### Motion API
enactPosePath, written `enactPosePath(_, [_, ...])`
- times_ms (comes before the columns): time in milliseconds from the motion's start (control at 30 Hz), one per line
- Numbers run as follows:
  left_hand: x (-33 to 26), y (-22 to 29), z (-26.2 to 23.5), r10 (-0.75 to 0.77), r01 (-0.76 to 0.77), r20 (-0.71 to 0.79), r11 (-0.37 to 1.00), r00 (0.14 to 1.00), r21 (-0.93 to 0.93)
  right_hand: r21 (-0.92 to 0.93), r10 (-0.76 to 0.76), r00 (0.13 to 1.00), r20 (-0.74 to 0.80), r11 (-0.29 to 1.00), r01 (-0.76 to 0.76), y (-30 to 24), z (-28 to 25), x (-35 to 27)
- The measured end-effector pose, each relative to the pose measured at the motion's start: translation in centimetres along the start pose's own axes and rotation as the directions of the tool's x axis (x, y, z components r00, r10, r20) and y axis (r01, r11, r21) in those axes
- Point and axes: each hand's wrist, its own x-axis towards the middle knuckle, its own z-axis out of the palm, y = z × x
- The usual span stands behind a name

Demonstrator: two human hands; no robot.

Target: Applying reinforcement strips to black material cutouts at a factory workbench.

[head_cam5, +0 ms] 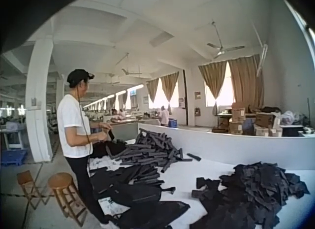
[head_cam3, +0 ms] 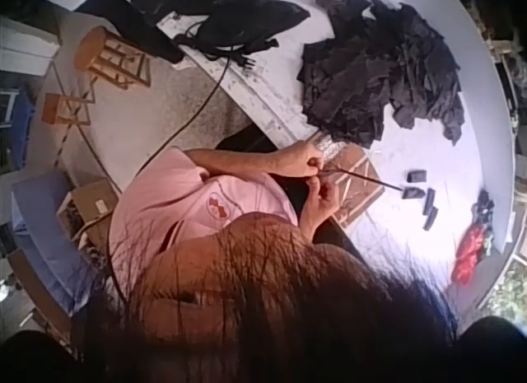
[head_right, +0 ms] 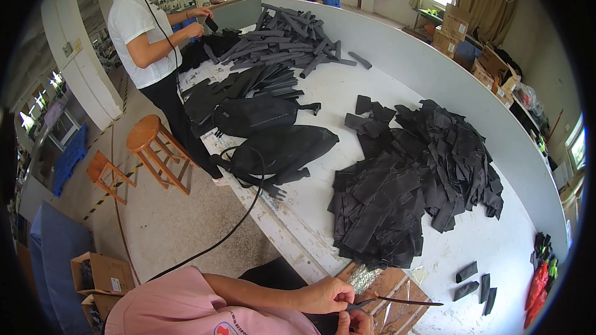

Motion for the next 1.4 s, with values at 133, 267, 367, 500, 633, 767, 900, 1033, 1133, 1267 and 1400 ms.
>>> enactPosePath(133, [-0.01, -0.05, 0.01, -0.013, 0.013, 0.011, 1.000, 1.000, -0.016, -0.008, -0.011, 1.000, 0.002, 1.000, 0.011, -0.80, -0.03, 0.13])
enactPosePath(267, [0.02, -0.05, -0.06, -0.039, 0.041, 0.031, 0.998, 0.999, -0.055, -0.001, -0.036, 0.999, -0.021, 0.999, 0.036, -0.80, 0.19, 0.16])
enactPosePath(367, [0.10, -0.17, -0.13, -0.060, 0.062, 0.044, 0.996, 0.997, -0.058, -0.032, -0.047, 0.999, -0.012, 0.998, 0.046, -0.58, 0.11, 0.13])
enactPosePath(500, [0.06, -0.01, -0.16, -0.065, 0.069, 0.052, 0.995, 0.997, -0.072, -0.012, -0.044, 0.999, -0.016, 0.999, 0.043, -0.42, 0.16, 0.15])
enactPosePath(633, [0.13, -0.18, -0.17, -0.065, 0.069, 0.055, 0.995, 0.996, -0.069, -0.011, -0.060, 0.998, -0.011, 0.998, 0.059, -0.77, 0.19, 0.23])
enactPosePath(767, [0.11, -0.27, -0.16, -0.069, 0.073, 0.059, 0.995, 0.996, -0.071, -0.009, -0.053, 0.999, 0.001, 0.999, 0.053, -0.87, 0.17, 0.23])
enactPosePath(900, [0.07, -0.05, -0.25, -0.071, 0.075, 0.057, 0.995, 0.996, -0.063, 0.012, -0.037, 0.999, -0.006, 0.999, 0.037, -1.02, 0.26, 0.20])
enactPosePath(1033, [0.12, -0.02, -0.28, -0.091, 0.097, 0.069, 0.991, 0.993, -0.089, -0.006, -0.042, 0.999, -0.016, 0.999, 0.042, -0.95, 0.19, 0.19])
enactPosePath(1133, [0.10, -0.21, -0.27, -0.086, 0.091, 0.061, 0.993, 0.994, -0.080, -0.001, -0.033, 0.999, -0.006, 0.999, 0.033, -0.76, 0.19, 0.15])
enactPosePath(1267, [0.11, -0.21, -0.32, -0.077, 0.080, 0.056, 0.995, 0.995, -0.062, 0.039, -0.013, 1.000, -0.002, 0.999, 0.013, -0.42, 0.24, 0.09])
enactPosePath(1400, [0.09, -0.08, -0.36, -0.095, 0.099, 0.063, 0.993, 0.994, -0.066, 0.056, 0.002, 1.000, 0.005, 0.998, -0.002, -0.55, 0.26, 0.12])
